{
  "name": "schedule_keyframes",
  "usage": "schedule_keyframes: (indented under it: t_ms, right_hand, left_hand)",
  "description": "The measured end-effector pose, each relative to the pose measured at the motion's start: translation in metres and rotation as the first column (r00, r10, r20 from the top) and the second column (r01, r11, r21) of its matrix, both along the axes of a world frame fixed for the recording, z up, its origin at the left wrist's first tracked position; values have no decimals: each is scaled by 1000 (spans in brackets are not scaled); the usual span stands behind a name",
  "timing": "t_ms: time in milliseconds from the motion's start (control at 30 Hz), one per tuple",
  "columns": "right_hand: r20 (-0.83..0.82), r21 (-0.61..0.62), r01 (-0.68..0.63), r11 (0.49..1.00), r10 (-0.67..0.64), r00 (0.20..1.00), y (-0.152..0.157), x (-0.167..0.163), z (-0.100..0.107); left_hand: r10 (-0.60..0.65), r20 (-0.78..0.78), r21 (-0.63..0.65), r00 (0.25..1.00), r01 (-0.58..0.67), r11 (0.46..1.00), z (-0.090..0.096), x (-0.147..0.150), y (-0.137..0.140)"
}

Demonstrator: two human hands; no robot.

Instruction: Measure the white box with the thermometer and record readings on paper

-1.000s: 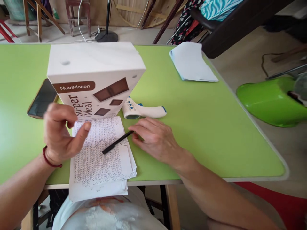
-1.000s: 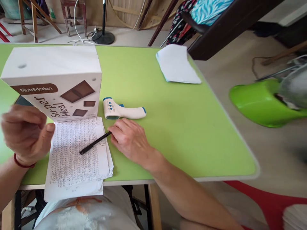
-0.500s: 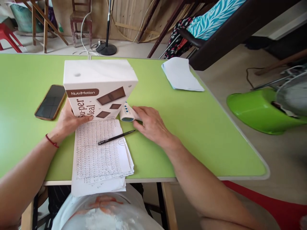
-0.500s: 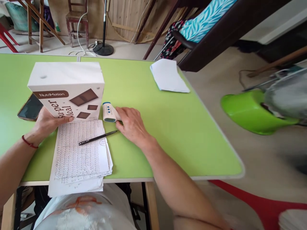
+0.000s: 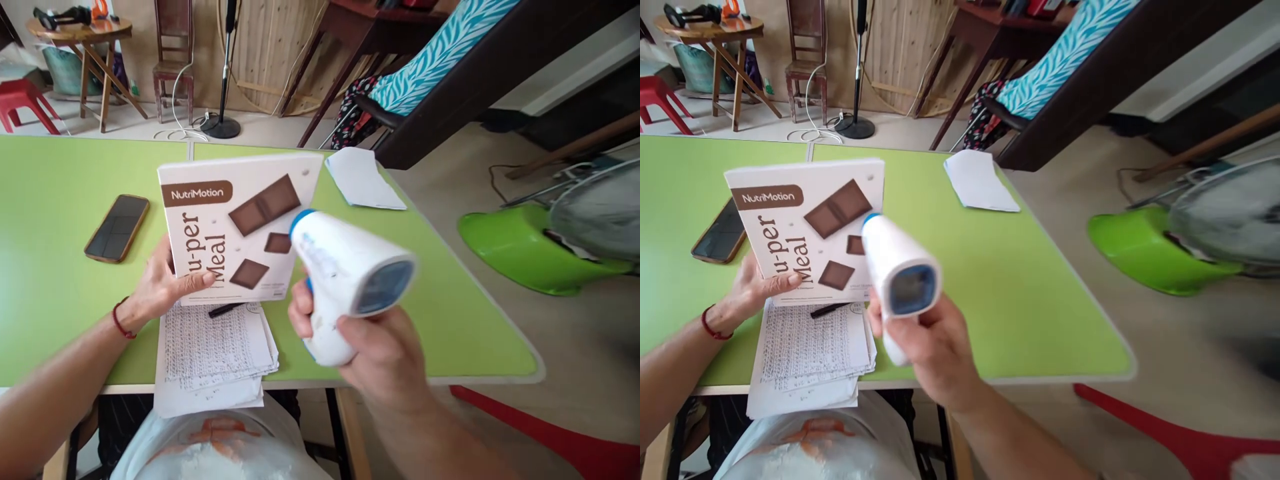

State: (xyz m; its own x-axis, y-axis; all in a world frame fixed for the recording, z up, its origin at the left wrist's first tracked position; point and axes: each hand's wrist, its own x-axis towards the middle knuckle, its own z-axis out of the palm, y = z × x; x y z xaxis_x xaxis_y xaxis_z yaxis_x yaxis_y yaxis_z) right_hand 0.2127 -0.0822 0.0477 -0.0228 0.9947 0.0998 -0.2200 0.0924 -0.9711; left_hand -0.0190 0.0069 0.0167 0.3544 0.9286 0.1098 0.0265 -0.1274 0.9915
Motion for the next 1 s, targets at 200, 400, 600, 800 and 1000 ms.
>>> schedule_keyframes:
  t_ms: [200,400,600,800,1000]
  right_hand:
    - [-175,-39,-71,997,63,983,-9,-34,-21]
    - [-160,-61,-3,998,-7,987,1,-42,-30]
    - [-182,-103,-18,995,-2,983,5,-44,-30]
    - [-181,-129,-9,992,-14,983,5,-47,-33]
    - [-173,-133,9,991,-32,984,5,-47,-37]
  left_hand:
    - [50,-102,-100,994,-60,993,-13,1,1]
    - [35,-58,-111,998,-42,993,-16,2,3]
    - [3,-6,-110,1000,-3,994,-18,1,5]
    - [-10,12,-94,1000,12,996,-19,-1,6]
    - [-18,30,-98,999,21,995,-18,0,5]
